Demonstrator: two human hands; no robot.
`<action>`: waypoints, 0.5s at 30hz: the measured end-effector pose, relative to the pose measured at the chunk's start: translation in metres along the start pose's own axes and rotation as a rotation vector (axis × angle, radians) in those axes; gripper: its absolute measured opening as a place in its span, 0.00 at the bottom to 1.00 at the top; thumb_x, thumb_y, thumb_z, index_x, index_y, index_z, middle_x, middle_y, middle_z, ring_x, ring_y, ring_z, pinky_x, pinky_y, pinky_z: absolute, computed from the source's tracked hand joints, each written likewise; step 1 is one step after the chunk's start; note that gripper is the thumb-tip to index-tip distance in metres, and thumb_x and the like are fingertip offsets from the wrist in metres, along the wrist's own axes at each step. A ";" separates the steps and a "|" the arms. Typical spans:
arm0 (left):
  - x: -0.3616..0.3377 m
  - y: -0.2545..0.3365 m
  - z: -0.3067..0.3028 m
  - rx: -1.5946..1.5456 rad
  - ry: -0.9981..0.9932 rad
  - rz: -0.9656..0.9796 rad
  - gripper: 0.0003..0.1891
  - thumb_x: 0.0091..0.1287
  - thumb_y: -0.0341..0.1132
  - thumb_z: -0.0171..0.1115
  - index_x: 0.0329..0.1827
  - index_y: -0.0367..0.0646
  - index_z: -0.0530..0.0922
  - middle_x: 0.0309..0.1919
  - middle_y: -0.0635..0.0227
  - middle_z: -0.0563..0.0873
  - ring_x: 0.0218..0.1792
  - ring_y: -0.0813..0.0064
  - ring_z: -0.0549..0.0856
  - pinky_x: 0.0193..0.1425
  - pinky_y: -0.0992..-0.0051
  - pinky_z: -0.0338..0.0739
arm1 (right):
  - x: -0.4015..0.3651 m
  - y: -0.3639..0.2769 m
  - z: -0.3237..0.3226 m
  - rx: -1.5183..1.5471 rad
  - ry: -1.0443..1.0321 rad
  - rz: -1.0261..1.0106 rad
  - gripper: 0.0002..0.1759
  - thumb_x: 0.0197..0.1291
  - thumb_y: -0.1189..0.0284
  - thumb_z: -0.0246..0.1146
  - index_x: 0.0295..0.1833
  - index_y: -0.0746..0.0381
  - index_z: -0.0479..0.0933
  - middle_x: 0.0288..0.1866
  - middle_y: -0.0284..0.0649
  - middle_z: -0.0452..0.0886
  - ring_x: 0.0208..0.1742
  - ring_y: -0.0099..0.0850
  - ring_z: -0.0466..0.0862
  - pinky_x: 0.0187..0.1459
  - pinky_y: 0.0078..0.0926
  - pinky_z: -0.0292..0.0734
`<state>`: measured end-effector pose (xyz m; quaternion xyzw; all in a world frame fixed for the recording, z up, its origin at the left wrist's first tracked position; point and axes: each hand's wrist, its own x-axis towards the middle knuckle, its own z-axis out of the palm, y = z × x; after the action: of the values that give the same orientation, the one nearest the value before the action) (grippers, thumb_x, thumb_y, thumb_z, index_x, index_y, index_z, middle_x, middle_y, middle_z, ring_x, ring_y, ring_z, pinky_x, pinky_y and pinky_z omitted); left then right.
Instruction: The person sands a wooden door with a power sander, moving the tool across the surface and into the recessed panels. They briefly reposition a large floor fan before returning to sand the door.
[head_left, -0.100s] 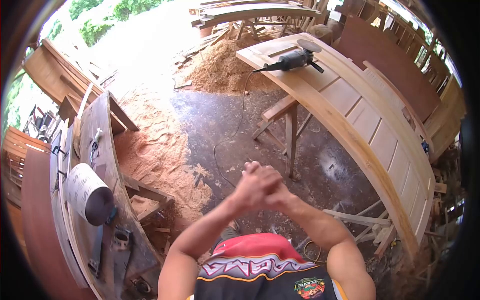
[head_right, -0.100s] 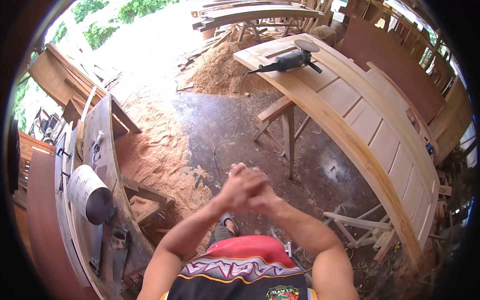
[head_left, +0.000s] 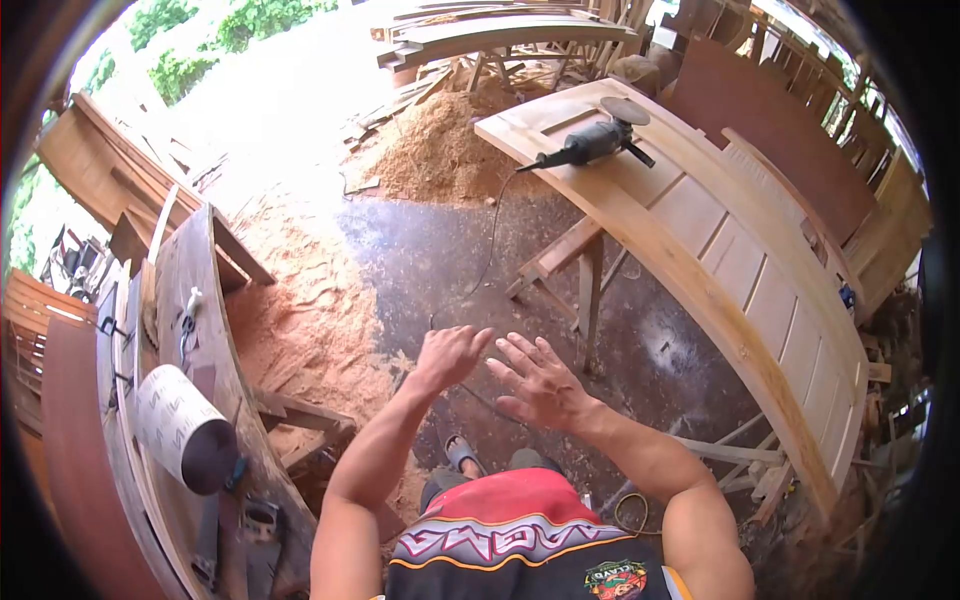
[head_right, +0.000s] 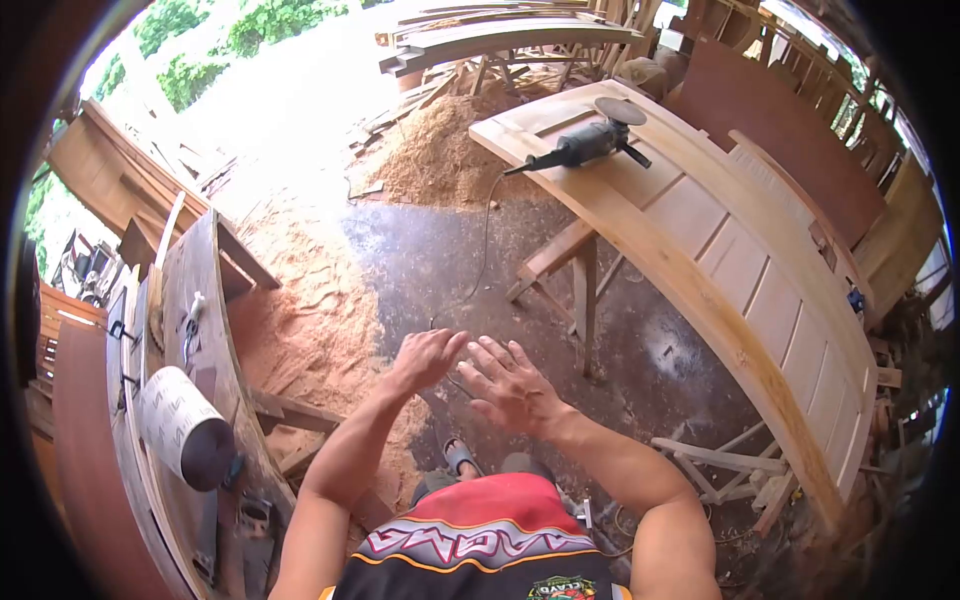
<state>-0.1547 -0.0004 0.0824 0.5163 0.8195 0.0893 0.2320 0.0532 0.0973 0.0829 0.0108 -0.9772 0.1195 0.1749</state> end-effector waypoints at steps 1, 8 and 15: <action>0.021 -0.011 -0.006 0.118 -0.129 0.025 0.20 0.75 0.47 0.55 0.63 0.52 0.83 0.59 0.58 0.88 0.65 0.61 0.84 0.72 0.55 0.70 | 0.024 0.005 -0.002 0.008 0.097 -0.010 0.36 0.69 0.49 0.65 0.72 0.63 0.73 0.75 0.54 0.73 0.77 0.53 0.72 0.77 0.57 0.64; 0.135 -0.067 -0.036 0.436 0.139 0.711 0.29 0.70 0.38 0.66 0.75 0.54 0.74 0.83 0.63 0.63 0.83 0.63 0.61 0.84 0.53 0.56 | 0.117 0.169 0.062 0.141 0.181 0.156 0.29 0.65 0.53 0.70 0.65 0.57 0.79 0.66 0.52 0.80 0.67 0.48 0.81 0.70 0.50 0.74; 0.260 -0.212 -0.075 -0.192 -0.166 0.156 0.19 0.72 0.51 0.67 0.39 0.42 0.86 0.31 0.51 0.89 0.38 0.46 0.89 0.42 0.56 0.82 | 0.139 0.408 0.134 0.825 0.723 1.289 0.34 0.66 0.49 0.71 0.65 0.63 0.79 0.56 0.44 0.86 0.55 0.32 0.86 0.57 0.36 0.81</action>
<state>-0.4546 0.1418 -0.0085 0.5596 0.7426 0.1419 0.3395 -0.1486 0.4649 -0.0850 -0.5244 -0.5544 0.5391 0.3564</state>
